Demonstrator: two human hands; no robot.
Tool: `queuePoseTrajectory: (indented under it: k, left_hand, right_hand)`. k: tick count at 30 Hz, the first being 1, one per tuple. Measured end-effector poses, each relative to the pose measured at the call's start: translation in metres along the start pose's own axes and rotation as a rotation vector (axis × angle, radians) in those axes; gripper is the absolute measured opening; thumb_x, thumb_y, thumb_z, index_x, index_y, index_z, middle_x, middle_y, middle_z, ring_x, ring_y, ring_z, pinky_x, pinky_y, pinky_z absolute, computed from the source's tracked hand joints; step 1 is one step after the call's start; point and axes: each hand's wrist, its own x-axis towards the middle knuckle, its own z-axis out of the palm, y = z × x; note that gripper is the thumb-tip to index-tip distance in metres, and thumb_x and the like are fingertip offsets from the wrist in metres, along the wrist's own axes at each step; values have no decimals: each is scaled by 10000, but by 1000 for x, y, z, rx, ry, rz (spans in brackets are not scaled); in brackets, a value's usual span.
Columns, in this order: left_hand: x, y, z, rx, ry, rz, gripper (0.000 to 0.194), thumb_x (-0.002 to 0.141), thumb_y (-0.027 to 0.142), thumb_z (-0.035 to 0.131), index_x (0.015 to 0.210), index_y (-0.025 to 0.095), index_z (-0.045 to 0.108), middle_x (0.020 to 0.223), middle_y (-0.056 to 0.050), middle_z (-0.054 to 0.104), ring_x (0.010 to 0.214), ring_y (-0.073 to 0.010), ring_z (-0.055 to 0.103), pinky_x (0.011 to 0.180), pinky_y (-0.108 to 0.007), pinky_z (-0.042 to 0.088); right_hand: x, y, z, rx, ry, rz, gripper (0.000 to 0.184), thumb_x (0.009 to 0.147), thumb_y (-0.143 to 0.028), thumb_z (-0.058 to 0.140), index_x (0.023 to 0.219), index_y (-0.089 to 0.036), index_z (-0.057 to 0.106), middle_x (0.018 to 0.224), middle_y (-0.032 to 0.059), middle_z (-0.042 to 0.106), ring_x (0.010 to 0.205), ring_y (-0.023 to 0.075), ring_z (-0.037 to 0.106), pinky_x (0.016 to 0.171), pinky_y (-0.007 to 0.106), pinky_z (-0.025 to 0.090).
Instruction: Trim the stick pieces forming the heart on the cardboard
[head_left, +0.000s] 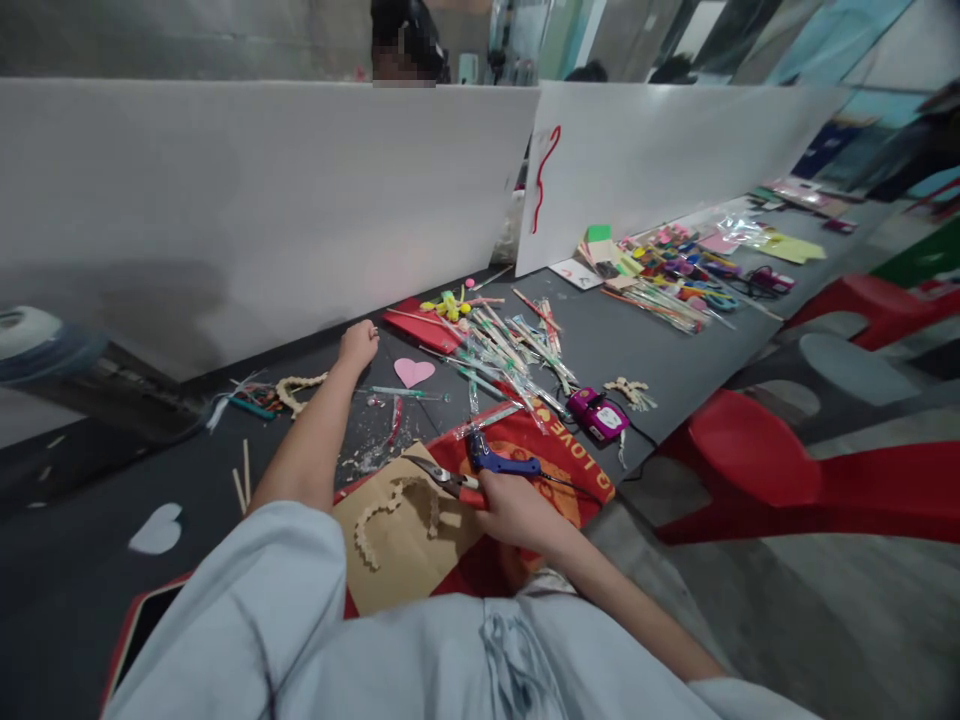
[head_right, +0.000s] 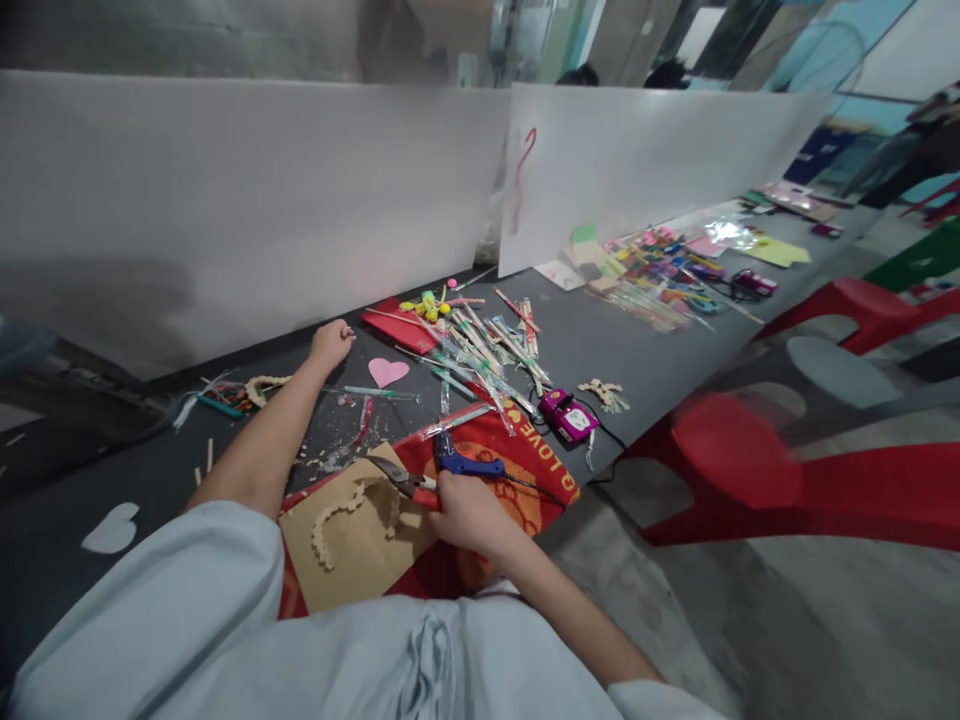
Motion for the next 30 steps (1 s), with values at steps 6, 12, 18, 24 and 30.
queuePoseTrajectory:
  k: [6, 12, 18, 24, 30]
  left_hand:
    - [22, -2, 16, 103, 24, 76, 82, 793, 169, 479, 823, 172, 555, 1019, -130, 643, 959, -239, 567, 783, -315, 369]
    - [28, -3, 22, 167, 5, 90, 171, 773, 143, 472, 884, 152, 601, 1035, -151, 631, 993, -255, 565, 809, -317, 387]
    - [33, -4, 22, 173, 15, 26, 198, 747, 151, 487, 884, 112, 624, 1013, -195, 636, 985, -291, 577, 814, -355, 412]
    - [26, 2, 10, 131, 45, -52, 193, 692, 163, 527, 863, 139, 613, 981, -192, 649, 936, -304, 607, 745, -367, 434]
    - [-38, 1, -9, 76, -23, -84, 69, 593, 173, 588, 586, 185, 520, 695, -82, 626, 777, -254, 606, 659, -317, 411]
  right_hand:
    - [7, 5, -6, 12, 8, -4, 172, 763, -259, 476, 882, -156, 545, 951, 124, 661, 851, 224, 610, 645, 273, 333]
    - [9, 7, -5, 14, 24, -5, 155, 768, -252, 464, 869, -164, 541, 924, 110, 659, 806, 211, 605, 616, 272, 309]
    - [6, 7, -4, 27, 25, 15, 169, 758, -261, 479, 870, -154, 549, 925, 119, 657, 810, 212, 594, 617, 269, 304]
    - [3, 8, -3, 70, 61, 26, 150, 755, -250, 489, 860, -158, 542, 913, 111, 647, 801, 198, 575, 616, 258, 303]
    - [3, 9, 2, 213, 45, 30, 136, 758, -267, 488, 843, -167, 524, 882, 79, 631, 765, 171, 552, 615, 242, 313]
